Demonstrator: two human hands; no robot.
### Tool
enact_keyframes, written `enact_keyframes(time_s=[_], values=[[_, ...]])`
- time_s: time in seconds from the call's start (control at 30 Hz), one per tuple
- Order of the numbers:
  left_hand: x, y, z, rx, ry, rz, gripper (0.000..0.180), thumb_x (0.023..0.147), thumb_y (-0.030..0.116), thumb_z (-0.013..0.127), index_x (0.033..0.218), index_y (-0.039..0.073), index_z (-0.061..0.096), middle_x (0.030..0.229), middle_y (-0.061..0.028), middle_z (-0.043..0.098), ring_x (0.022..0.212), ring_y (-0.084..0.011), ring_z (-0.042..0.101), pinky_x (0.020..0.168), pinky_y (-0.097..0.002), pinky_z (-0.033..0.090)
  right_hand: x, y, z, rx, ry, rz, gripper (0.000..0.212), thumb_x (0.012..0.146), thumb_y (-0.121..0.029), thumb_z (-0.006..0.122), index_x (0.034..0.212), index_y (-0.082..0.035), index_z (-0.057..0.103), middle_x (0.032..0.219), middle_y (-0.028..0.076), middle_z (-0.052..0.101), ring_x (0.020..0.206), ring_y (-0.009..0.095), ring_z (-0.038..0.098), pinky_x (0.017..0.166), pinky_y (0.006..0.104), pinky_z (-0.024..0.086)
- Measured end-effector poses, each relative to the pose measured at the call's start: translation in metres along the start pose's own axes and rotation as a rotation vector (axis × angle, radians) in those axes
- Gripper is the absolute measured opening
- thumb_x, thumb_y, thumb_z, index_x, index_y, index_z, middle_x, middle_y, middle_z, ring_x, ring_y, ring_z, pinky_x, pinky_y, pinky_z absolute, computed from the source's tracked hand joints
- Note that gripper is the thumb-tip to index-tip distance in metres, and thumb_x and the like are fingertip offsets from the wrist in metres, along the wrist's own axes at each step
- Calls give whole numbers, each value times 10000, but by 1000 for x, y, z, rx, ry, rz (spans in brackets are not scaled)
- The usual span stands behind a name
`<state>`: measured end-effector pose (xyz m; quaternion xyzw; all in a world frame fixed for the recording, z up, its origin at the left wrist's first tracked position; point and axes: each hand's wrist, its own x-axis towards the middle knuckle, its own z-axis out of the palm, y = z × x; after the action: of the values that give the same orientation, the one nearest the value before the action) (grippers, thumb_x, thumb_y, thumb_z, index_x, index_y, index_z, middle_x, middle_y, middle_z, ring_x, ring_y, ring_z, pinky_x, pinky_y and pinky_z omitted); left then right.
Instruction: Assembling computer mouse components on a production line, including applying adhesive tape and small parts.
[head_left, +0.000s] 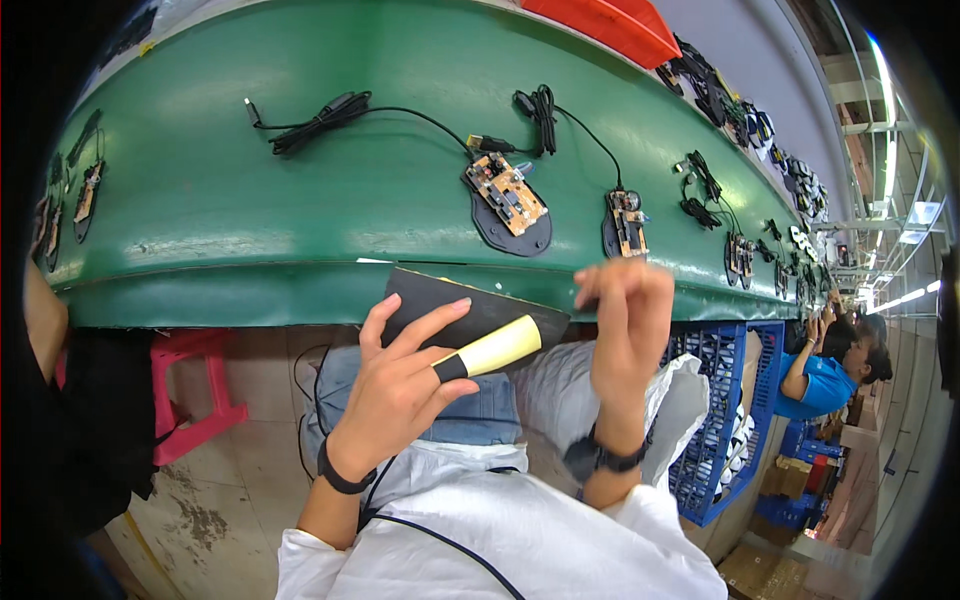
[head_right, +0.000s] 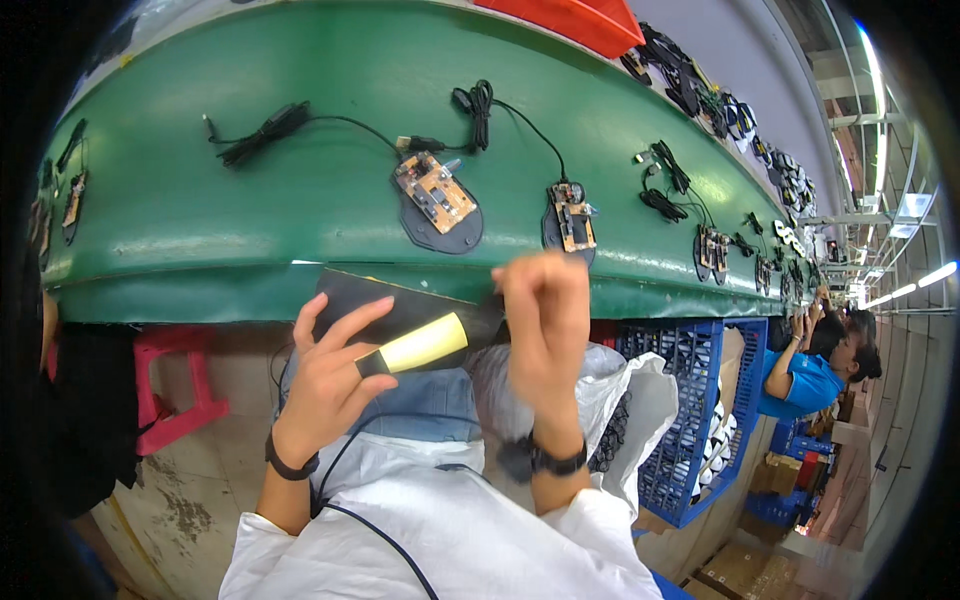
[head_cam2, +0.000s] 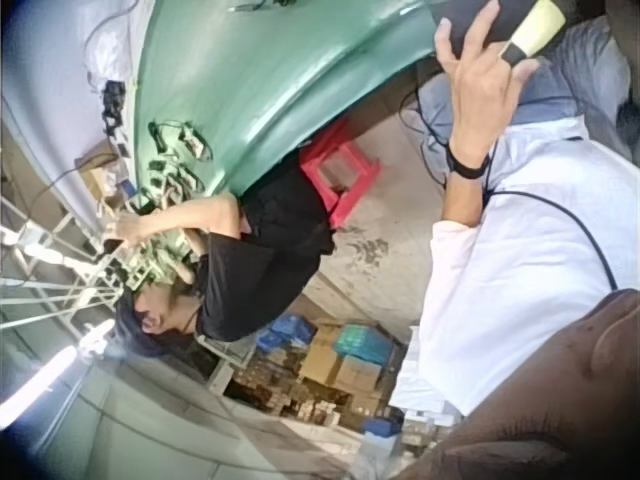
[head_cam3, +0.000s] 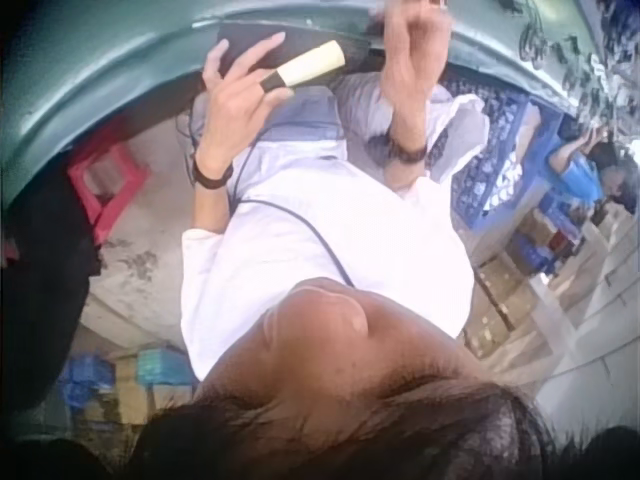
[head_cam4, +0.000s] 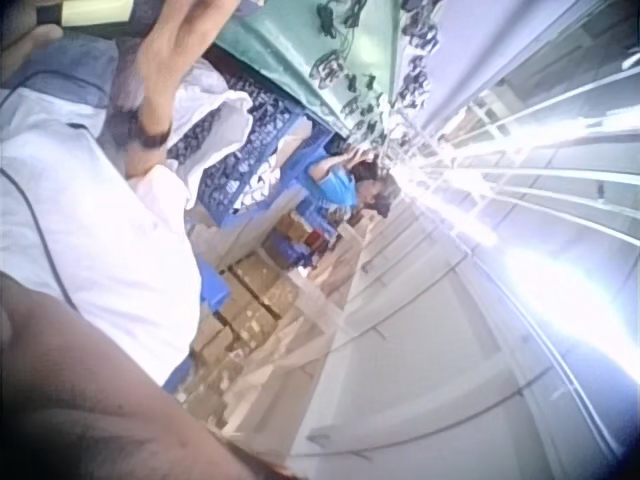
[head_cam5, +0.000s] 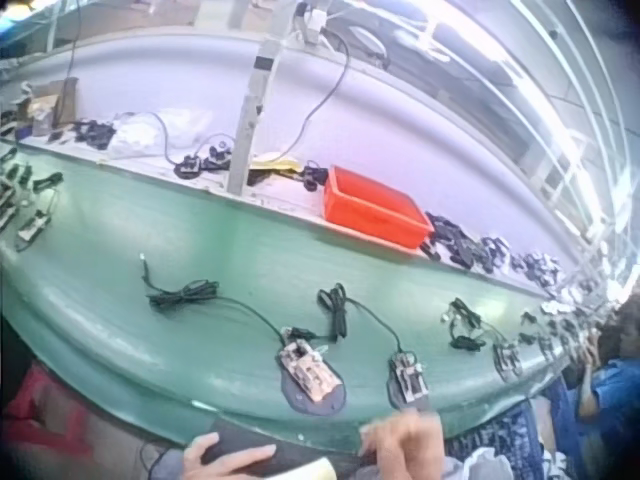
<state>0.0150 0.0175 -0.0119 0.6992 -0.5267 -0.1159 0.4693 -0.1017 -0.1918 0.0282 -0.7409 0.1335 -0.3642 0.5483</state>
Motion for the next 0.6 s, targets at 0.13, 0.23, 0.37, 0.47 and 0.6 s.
enact_keyframes(time_s=[0.13,0.23,0.37,0.47,0.6], values=[[0,-4,1,36,2,8,226,874,261,782,873,37,758,965,-40,756,1339,-215,588,1202,-551,217,79,16,11,-480,-288,110,104,1055,-62,555,1114,22,538,939,141,620,855,237,622,816,335,506],[-1,-3,2,32,12,-2,219,865,250,791,862,34,755,962,-41,757,1337,-212,589,1198,-552,226,100,28,14,-549,-478,126,123,1047,-79,563,1098,29,532,942,189,644,866,320,636,835,384,512],[1,-3,2,18,39,-17,215,838,230,813,816,29,741,965,-42,758,1329,-205,592,1194,-551,243,110,29,16,-600,-555,135,120,1041,-78,566,1060,32,523,963,213,646,883,371,634,825,416,510],[-2,-7,1,27,33,-4,220,812,220,828,781,27,725,968,-42,759,1317,-200,599,1190,-550,259,107,25,19,-598,-578,142,118,1035,-70,566,1047,37,519,952,213,639,873,384,625,813,416,510],[-1,-7,3,11,37,1,223,796,211,837,767,26,716,968,-43,758,1309,-200,606,1186,-550,269,101,29,15,-661,-546,94,105,1022,-68,583,1052,24,539,963,199,634,863,382,622,799,428,509]])
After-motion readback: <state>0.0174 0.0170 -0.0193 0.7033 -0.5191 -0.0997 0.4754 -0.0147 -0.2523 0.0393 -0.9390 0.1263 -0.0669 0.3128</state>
